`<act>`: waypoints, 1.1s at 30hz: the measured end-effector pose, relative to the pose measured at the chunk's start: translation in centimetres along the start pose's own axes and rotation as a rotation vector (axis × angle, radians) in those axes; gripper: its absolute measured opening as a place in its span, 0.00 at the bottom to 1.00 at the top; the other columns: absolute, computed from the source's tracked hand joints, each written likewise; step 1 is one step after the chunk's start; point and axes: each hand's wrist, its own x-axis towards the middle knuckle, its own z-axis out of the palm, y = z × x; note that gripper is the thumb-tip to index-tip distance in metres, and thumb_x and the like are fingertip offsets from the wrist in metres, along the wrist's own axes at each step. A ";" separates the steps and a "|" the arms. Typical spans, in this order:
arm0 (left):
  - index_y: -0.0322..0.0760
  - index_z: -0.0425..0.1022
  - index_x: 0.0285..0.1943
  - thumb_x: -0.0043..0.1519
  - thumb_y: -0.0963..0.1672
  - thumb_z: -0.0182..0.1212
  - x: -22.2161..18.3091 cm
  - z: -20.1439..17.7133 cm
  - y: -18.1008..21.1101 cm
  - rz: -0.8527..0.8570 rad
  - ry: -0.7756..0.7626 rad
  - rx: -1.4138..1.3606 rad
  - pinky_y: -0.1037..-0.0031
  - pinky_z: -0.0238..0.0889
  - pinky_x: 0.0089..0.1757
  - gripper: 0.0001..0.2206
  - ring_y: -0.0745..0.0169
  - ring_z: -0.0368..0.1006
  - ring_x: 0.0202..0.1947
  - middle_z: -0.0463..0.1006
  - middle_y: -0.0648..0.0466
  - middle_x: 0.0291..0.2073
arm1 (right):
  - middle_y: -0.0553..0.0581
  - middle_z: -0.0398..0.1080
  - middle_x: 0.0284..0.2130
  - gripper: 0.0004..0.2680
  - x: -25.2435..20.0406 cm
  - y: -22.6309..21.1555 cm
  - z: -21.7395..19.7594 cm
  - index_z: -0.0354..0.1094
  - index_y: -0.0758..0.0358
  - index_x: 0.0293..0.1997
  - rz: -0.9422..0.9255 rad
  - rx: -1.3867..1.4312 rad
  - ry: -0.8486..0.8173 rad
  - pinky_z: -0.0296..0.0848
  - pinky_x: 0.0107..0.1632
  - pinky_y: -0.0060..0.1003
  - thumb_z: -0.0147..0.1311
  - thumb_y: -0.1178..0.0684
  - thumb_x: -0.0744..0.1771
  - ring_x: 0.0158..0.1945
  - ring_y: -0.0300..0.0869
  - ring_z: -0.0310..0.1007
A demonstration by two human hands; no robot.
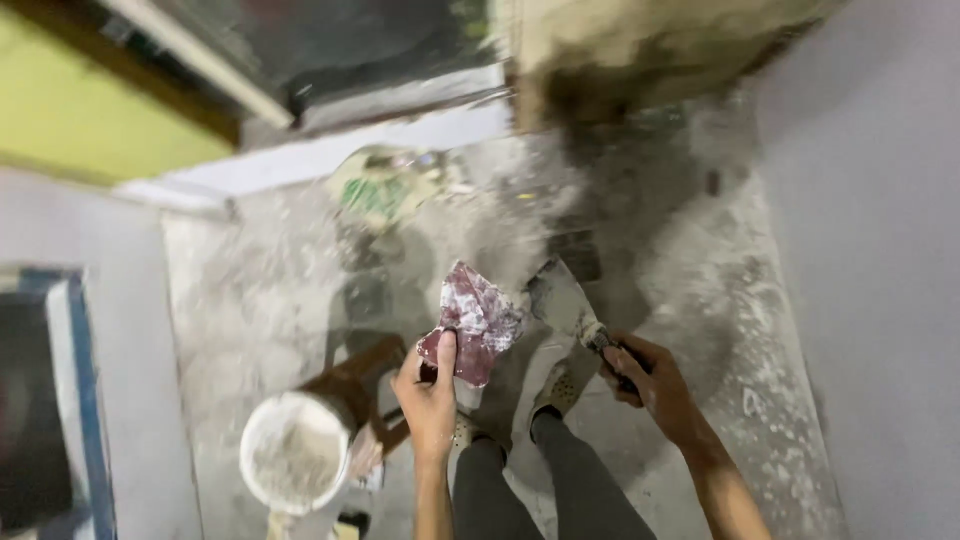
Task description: The person mixes putty in a bucket using a putty knife and a scraper, then applies the compound to a wooden frame and wall.
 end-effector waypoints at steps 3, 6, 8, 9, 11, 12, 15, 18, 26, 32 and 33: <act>0.27 0.80 0.42 0.67 0.46 0.62 0.8 5.4 2.0 0.008 -0.123 -0.100 0.81 0.59 0.31 0.13 0.79 0.63 0.28 0.75 0.62 0.26 | 0.50 0.61 0.23 0.13 -1.1 -2.1 -3.9 0.70 0.68 0.53 -0.092 0.168 0.056 0.52 0.22 0.30 0.46 0.48 0.71 0.20 0.31 0.50; 0.27 0.80 0.41 0.68 0.46 0.62 1.2 9.9 4.4 -0.034 -0.175 -0.046 0.80 0.55 0.30 0.13 0.78 0.60 0.27 0.72 0.62 0.25 | 0.52 0.63 0.23 0.13 -2.2 -4.3 -7.0 0.69 0.71 0.53 -0.169 0.151 0.186 0.53 0.22 0.30 0.45 0.49 0.71 0.20 0.32 0.51; 0.28 0.79 0.42 0.68 0.46 0.62 1.8 12.4 5.9 0.005 -0.216 -0.039 0.81 0.56 0.31 0.12 0.79 0.60 0.28 0.71 0.63 0.25 | 0.52 0.63 0.23 0.13 -2.6 -5.7 -8.4 0.69 0.71 0.52 -0.116 0.126 0.261 0.52 0.22 0.30 0.45 0.50 0.70 0.19 0.32 0.51; 0.28 0.79 0.42 0.68 0.46 0.62 2.2 13.6 6.5 0.023 -0.234 -0.036 0.81 0.56 0.31 0.12 0.79 0.60 0.28 0.71 0.63 0.26 | 0.52 0.62 0.23 0.13 -2.6 -6.3 -8.9 0.69 0.71 0.51 -0.088 0.113 0.297 0.52 0.22 0.30 0.45 0.50 0.70 0.19 0.33 0.52; 0.29 0.79 0.45 0.67 0.45 0.62 3.1 16.0 7.5 0.083 -0.274 -0.077 0.82 0.57 0.31 0.11 0.80 0.62 0.28 0.74 0.63 0.27 | 0.52 0.64 0.23 0.12 -2.3 -7.2 -9.8 0.71 0.71 0.50 -0.081 0.110 0.324 0.56 0.22 0.30 0.46 0.51 0.70 0.20 0.32 0.54; 0.29 0.79 0.46 0.66 0.45 0.62 3.6 17.2 7.9 0.108 -0.290 -0.098 0.83 0.58 0.32 0.11 0.80 0.63 0.29 0.75 0.63 0.27 | 0.52 0.65 0.22 0.12 -1.9 -7.7 -10.3 0.72 0.71 0.49 -0.073 0.105 0.335 0.57 0.22 0.30 0.47 0.51 0.70 0.20 0.32 0.55; 0.28 0.81 0.44 0.66 0.45 0.63 5.6 20.3 8.6 0.124 -0.340 0.016 0.80 0.55 0.28 0.11 0.76 0.60 0.25 0.74 0.60 0.25 | 0.53 0.62 0.20 0.12 0.5 -8.9 -11.8 0.73 0.70 0.48 -0.106 0.099 0.298 0.53 0.20 0.30 0.46 0.50 0.71 0.18 0.33 0.50; 0.29 0.81 0.48 0.65 0.44 0.64 7.9 23.3 9.3 0.158 -0.354 -0.018 0.81 0.60 0.29 0.11 0.76 0.65 0.27 0.77 0.57 0.27 | 0.52 0.63 0.21 0.11 3.8 -10.1 -13.7 0.71 0.72 0.46 -0.187 0.178 0.303 0.53 0.20 0.31 0.46 0.52 0.71 0.19 0.32 0.51; 0.27 0.79 0.50 0.65 0.43 0.64 13.9 29.3 12.4 0.432 -0.282 -0.040 0.81 0.67 0.35 0.12 0.74 0.73 0.32 0.82 0.53 0.32 | 0.54 0.63 0.22 0.12 10.5 -14.2 -18.1 0.67 0.72 0.41 -0.351 0.296 0.227 0.52 0.20 0.31 0.47 0.49 0.72 0.18 0.32 0.50; 0.27 0.78 0.49 0.68 0.44 0.61 16.1 33.2 15.0 0.260 -0.199 -0.191 0.81 0.61 0.32 0.11 0.76 0.66 0.30 0.77 0.58 0.30 | 0.55 0.64 0.21 0.11 12.3 -18.7 -20.7 0.68 0.73 0.45 -0.462 0.295 0.211 0.51 0.20 0.31 0.46 0.52 0.71 0.17 0.32 0.50; 0.27 0.77 0.49 0.69 0.44 0.61 16.3 33.9 15.1 0.256 -0.184 -0.241 0.81 0.61 0.33 0.11 0.76 0.66 0.31 0.76 0.60 0.31 | 0.55 0.64 0.22 0.10 12.3 -19.6 -21.2 0.67 0.74 0.44 -0.477 0.291 0.229 0.52 0.20 0.30 0.46 0.53 0.71 0.18 0.31 0.50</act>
